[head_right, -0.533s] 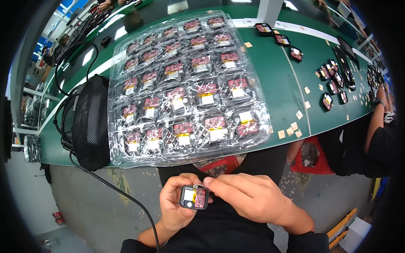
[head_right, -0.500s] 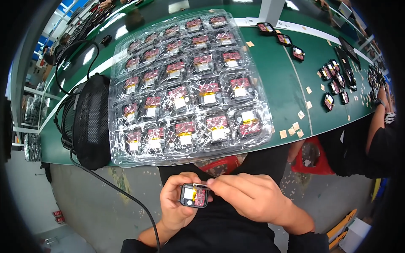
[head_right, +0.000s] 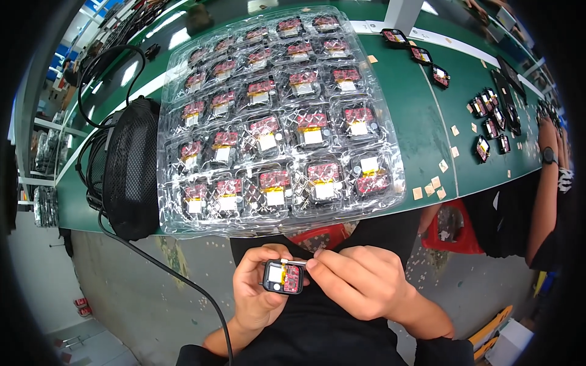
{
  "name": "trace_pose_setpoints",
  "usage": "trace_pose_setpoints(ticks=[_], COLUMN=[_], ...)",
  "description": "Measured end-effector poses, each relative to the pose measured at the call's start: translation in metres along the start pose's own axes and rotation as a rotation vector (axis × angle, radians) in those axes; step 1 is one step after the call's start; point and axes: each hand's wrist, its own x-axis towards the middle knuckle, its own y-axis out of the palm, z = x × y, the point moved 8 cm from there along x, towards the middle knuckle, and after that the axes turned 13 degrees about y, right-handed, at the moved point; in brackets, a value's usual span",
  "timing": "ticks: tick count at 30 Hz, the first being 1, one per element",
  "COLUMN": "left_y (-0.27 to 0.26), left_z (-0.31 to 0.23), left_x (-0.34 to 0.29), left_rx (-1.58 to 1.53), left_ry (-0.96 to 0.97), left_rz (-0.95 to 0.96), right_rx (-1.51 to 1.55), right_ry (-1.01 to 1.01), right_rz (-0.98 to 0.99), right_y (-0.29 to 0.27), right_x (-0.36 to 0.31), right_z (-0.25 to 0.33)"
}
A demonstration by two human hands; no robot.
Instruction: Manually assemble or check electronic parts using a small tool on an assembly line.
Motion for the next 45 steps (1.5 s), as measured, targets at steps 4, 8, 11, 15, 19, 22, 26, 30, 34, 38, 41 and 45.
trace_pose_setpoints(ticks=[4, 8, 11, 15, 19, 22, 26, 30, 34, 38, 41, 45], left_y=[-0.002, 0.002, 0.004, -0.002, 0.0, 0.004, 0.004, 0.003, 0.003, 0.002, -0.002, -0.005], left_z=[0.0, -0.003, -0.004, -0.004, -0.005, -0.006, -0.006, -0.007, -0.008, -0.012, -0.012, -0.009], left_x=[-0.001, 0.003, 0.003, 0.004, 0.006, 0.007, 0.007, 0.006, 0.006, 0.004, 0.003, 0.002], left_rx=[0.016, -0.015, -0.027, 0.067, 0.071, 0.08, 0.081, 0.08, 0.089, 0.04, 0.07, 0.044], left_ry=[-0.005, 0.007, 0.027, 0.048, 0.056, 0.072, 0.074, 0.068, 0.067, 0.145, 0.133, 0.13], left_rz=[0.002, 0.007, 0.015, 0.006, 0.007, 0.033, 0.031, 0.009, -0.012, 0.091, 0.063, 0.032], right_rx=[0.029, 0.16, 0.292, 0.297, 0.095, 0.05, 0.088, 0.19, 0.204, 0.225, 0.168, 0.143], right_ry=[0.021, 0.159, 0.258, 0.288, 0.148, 0.106, 0.137, 0.212, 0.272, 0.305, 0.294, 0.257], right_rz=[0.008, 0.075, 0.085, 0.074, 0.04, 0.026, 0.034, 0.041, 0.048, 0.08, 0.091, 0.066], right_y=[0.001, 0.004, 0.009, 0.013, 0.008, 0.007, 0.009, 0.013, 0.016, 0.02, 0.02, 0.022], right_x=[-0.002, -0.003, -0.005, -0.004, -0.003, -0.005, -0.007, -0.01, -0.009, -0.01, -0.006, -0.009], right_z=[-0.002, -0.011, -0.019, -0.019, -0.009, -0.006, -0.009, -0.014, -0.013, -0.014, -0.011, -0.011])
